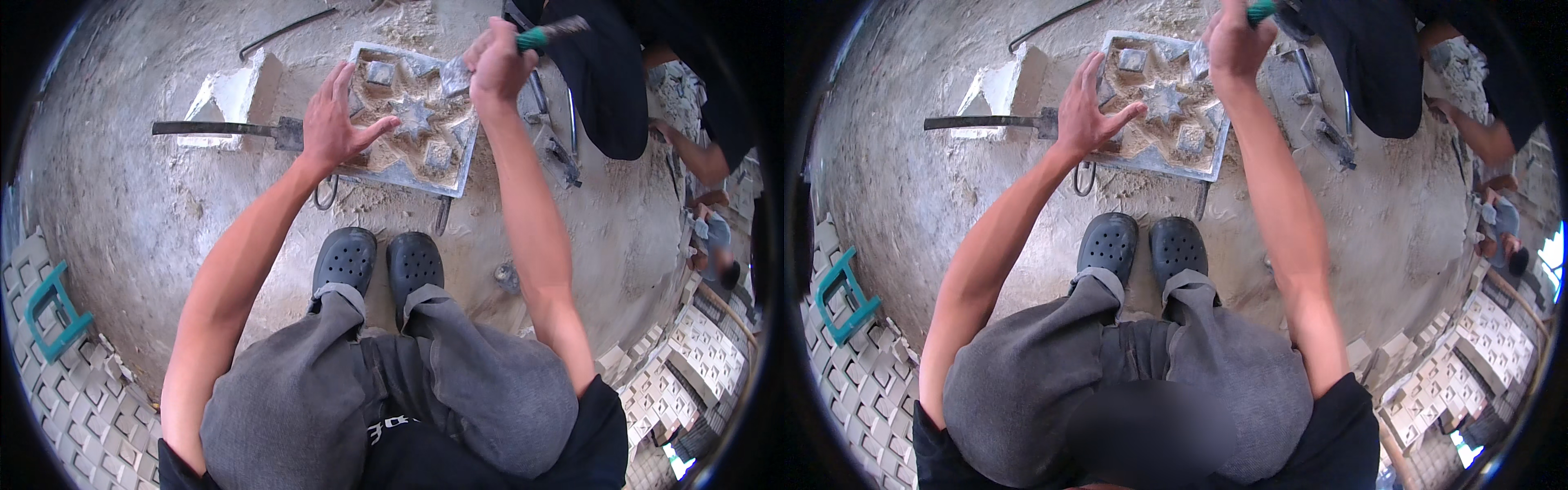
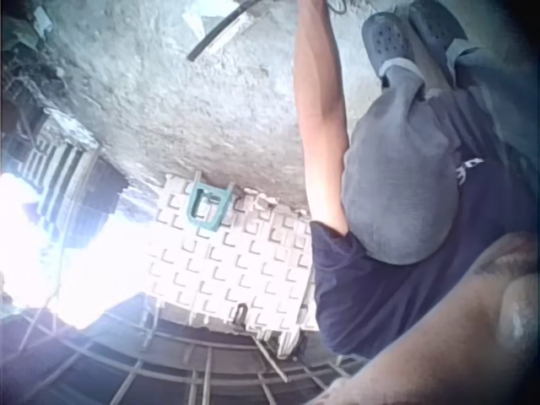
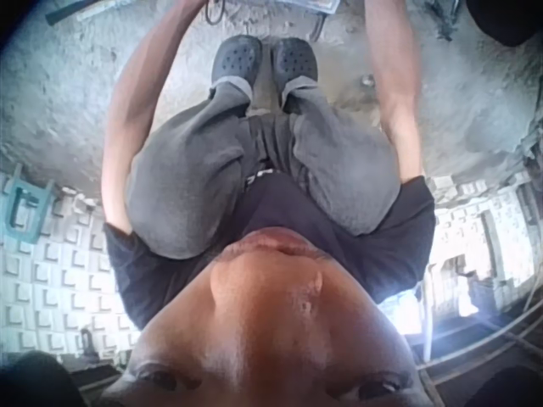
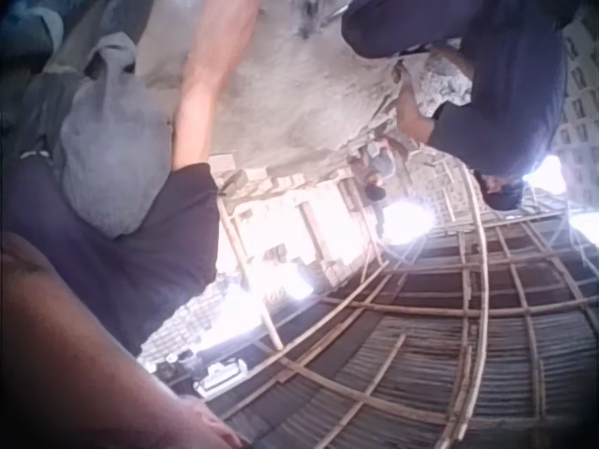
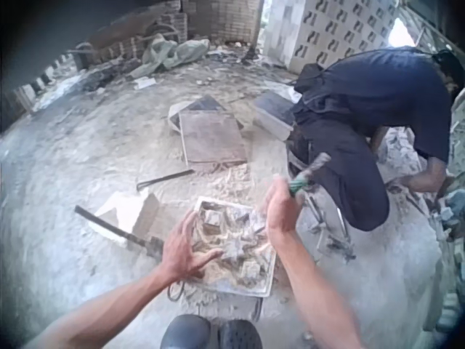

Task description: The person uses a chisel and a hammer to remove excess material from a square-shaped concrete mold on the floor.

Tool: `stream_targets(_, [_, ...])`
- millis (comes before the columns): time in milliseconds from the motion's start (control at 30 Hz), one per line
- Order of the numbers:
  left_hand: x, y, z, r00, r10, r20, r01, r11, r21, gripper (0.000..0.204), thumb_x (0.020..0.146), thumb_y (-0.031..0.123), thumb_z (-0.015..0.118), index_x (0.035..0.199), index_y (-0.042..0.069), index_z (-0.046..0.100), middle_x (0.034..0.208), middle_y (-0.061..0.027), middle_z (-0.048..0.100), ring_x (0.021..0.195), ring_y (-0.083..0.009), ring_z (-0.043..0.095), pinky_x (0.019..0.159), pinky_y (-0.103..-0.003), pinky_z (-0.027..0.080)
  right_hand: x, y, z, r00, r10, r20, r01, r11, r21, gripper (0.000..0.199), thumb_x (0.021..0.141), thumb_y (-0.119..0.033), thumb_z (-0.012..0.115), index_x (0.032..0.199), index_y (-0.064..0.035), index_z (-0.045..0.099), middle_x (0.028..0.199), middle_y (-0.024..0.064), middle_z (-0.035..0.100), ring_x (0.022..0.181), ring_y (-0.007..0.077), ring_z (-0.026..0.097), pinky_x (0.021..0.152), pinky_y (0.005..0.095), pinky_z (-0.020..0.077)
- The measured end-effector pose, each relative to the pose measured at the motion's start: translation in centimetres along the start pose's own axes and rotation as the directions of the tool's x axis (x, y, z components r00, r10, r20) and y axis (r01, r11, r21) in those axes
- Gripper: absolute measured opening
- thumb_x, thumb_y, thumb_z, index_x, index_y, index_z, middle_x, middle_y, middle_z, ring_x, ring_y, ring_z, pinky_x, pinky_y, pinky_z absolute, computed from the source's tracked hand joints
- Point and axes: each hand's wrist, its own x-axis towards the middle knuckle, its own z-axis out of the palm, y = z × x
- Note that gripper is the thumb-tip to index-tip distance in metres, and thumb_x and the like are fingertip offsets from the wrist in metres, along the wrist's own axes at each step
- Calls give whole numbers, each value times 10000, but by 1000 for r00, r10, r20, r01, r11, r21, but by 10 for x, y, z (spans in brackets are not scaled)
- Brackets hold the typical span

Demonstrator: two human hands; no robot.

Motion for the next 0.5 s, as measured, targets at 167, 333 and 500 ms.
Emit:
stream_targets(167, [5, 10, 2, 1000, -2, 4, 2, 1000, -14, 1077, 706, 696, 714, 1442, 15, 322, 1454, -215, 401, 1320, -367, 438, 1081, -457, 380, -16, 36, -7, 996, -85, 11, 85, 982, -166, 416, 861, -174, 580, 499, -137, 378, 440, -17, 382, 361, 100, 377, 376, 272, 308])
stream_targets(333, [2, 2, -1, 1000, -20, 11, 20, 1000, 13, 1069, 709, 697, 711, 1438, 14, 332, 1461, -209, 396, 1334, -362, 425, 1087, -449, 375, 1, 17, 6, 1000, 0, -28, -6, 981, -192, 422, 883, -227, 600, 519, -144, 403, 449, -19, 408, 363, 104, 394, 377, 281, 304])
stream_targets(500, [2, 4, 2, 1000, 12, 16, -12, 999, 48, 1093, 713, 736, 675, 1440, -1, 321, 1462, -221, 384, 1335, -369, 415, 1081, -461, 369, 17, -35, -26, 995, -81, 66, 83, 996, -25, 401, 880, -223, 595, 521, -130, 442, 445, 8, 454, 351, 126, 409, 373, 273, 331])
